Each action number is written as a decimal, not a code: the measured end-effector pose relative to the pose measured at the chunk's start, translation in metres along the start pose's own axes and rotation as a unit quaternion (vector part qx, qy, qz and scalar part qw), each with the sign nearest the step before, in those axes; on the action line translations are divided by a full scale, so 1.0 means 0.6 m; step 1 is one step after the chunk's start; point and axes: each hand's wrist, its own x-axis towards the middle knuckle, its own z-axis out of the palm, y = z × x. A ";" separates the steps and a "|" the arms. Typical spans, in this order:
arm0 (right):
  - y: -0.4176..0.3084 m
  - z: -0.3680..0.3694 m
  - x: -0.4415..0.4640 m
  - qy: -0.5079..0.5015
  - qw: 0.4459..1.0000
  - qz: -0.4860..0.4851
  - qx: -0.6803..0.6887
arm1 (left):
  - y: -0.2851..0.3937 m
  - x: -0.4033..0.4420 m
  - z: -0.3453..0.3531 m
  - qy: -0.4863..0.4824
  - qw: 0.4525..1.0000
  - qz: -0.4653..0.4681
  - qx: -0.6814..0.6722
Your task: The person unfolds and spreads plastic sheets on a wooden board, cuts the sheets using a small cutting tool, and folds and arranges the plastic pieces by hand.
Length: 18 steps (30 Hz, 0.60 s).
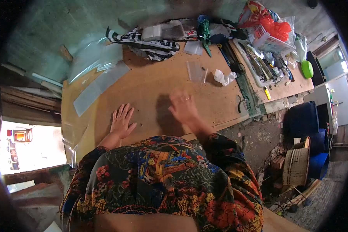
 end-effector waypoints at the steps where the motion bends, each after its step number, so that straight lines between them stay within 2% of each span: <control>1: -0.009 0.011 -0.007 0.002 1.000 0.005 -0.002 | -0.004 0.000 -0.003 -0.008 1.000 0.001 0.001; 4: -0.007 0.028 -0.003 0.012 0.998 -0.019 0.061 | -0.025 -0.004 -0.005 0.002 1.000 0.023 -0.010; 6: 0.023 0.013 0.029 -0.028 0.991 0.127 0.017 | -0.034 -0.008 -0.003 0.001 1.000 0.024 -0.011; 9: 0.079 0.000 0.068 0.009 0.985 0.171 0.002 | -0.040 -0.006 -0.004 -0.002 1.000 0.029 -0.008; 12: 0.102 -0.011 0.093 -0.035 0.983 0.181 0.002 | -0.045 -0.013 -0.008 -0.018 1.000 0.019 0.008; 16: 0.134 0.015 0.119 0.014 0.981 0.193 -0.012 | -0.053 -0.028 -0.019 -0.024 1.000 0.015 0.011; 17: 0.151 0.020 0.121 0.044 0.987 0.146 -0.046 | -0.054 -0.030 -0.019 -0.026 0.999 0.015 0.015; 18: 0.163 0.018 0.125 0.044 0.988 0.144 -0.045 | -0.051 -0.030 -0.024 -0.027 0.999 0.013 0.015</control>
